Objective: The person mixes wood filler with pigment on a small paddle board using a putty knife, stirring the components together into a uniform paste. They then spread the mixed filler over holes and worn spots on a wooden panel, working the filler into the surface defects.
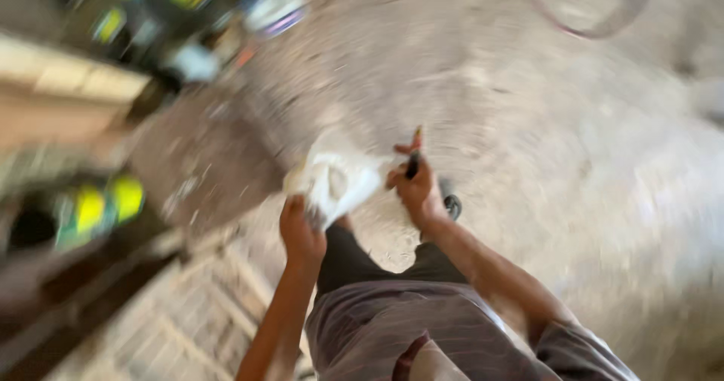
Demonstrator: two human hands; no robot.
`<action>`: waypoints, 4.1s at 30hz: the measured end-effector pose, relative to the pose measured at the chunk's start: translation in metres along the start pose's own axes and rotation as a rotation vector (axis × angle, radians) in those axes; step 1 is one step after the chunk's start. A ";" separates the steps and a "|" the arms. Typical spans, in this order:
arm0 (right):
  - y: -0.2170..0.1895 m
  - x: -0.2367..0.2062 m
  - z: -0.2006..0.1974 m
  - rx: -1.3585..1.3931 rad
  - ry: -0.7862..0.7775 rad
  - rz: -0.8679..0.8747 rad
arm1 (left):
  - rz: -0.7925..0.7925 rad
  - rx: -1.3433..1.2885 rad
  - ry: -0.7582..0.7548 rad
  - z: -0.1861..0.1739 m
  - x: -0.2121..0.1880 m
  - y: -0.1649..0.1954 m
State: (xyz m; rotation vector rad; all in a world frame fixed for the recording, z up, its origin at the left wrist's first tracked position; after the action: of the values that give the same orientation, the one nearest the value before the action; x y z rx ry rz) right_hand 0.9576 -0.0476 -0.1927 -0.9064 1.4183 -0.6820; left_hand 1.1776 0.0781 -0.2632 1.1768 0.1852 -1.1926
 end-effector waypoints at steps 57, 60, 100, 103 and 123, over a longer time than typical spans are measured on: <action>-0.229 -0.352 -1.080 -1.192 1.110 -0.176 | 0.290 0.720 -1.451 0.865 -0.527 -0.645; -0.245 -0.316 -1.071 -1.423 1.026 -0.151 | 0.296 0.726 -1.474 0.859 -0.534 -0.646; -0.079 -0.217 -1.170 -0.973 0.946 0.178 | 0.240 0.901 -1.976 0.787 -0.586 -0.694; -0.063 -0.182 -1.177 -1.084 0.830 0.281 | 0.175 0.943 -2.025 0.780 -0.595 -0.703; -0.080 -0.263 -1.162 -0.591 1.099 0.065 | 0.143 1.136 -1.911 0.775 -0.584 -0.745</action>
State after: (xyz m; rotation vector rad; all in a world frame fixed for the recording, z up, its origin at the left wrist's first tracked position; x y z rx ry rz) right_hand -0.2017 -0.0045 0.0914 -0.9512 2.7166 -0.7573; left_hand -0.0017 -0.0906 0.0131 0.3814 -2.1494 -1.8207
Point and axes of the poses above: each hand's wrist, its own x-axis towards the middle knuckle, its own z-axis out of the palm, y = z × x, the point moved 7 cm from there along x, towards the middle knuckle, and after that the axes turned 2 degrees about x, right-handed, at the moved point
